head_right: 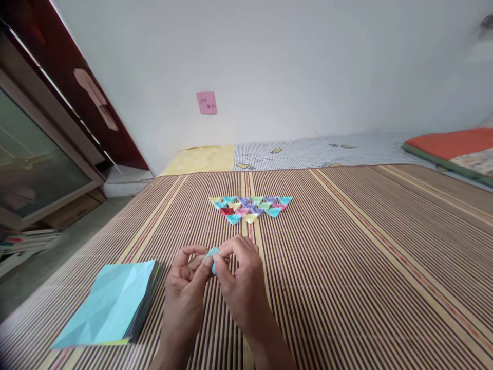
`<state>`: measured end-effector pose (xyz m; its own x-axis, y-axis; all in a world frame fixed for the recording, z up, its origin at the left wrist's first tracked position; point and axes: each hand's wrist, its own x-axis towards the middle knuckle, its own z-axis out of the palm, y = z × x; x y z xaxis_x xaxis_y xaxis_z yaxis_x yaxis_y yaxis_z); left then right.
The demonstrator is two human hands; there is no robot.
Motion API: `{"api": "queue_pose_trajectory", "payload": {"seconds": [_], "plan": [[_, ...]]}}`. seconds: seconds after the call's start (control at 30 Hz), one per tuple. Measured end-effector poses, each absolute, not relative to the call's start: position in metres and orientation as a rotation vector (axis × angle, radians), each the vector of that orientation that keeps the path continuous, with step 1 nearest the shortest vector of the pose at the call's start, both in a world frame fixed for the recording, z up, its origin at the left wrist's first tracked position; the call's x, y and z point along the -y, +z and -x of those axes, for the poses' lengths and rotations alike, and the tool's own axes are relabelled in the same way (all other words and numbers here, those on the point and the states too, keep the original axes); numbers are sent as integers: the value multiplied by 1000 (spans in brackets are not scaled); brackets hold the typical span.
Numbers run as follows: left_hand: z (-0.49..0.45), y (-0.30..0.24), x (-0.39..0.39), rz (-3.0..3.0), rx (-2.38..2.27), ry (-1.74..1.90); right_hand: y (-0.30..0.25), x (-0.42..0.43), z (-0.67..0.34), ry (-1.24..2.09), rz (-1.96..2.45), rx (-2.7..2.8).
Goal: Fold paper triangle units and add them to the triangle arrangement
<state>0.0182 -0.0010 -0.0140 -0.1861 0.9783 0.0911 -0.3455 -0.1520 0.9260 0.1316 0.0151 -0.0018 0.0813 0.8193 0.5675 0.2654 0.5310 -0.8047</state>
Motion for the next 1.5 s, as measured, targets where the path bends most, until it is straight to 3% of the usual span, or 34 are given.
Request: {"api": "queue_pose_trajectory", "payload": {"seconds": [0.87,1.13,1.37,1.5], "plan": [[-6,-3,-3,-1158,-1072,1237,-1,-19,-157,781,1081,1722],[-13,-10,-2,-1065,-1118,1408,-4,-16,-149,930,1096,1612],[-6,-2,0,-1180,-1163,1203,-8,-19,-149,891,1098,1615],[-6,-5,0,-1110,-1171,1331,-7,-20,-147,1060,1018,1489]]}}
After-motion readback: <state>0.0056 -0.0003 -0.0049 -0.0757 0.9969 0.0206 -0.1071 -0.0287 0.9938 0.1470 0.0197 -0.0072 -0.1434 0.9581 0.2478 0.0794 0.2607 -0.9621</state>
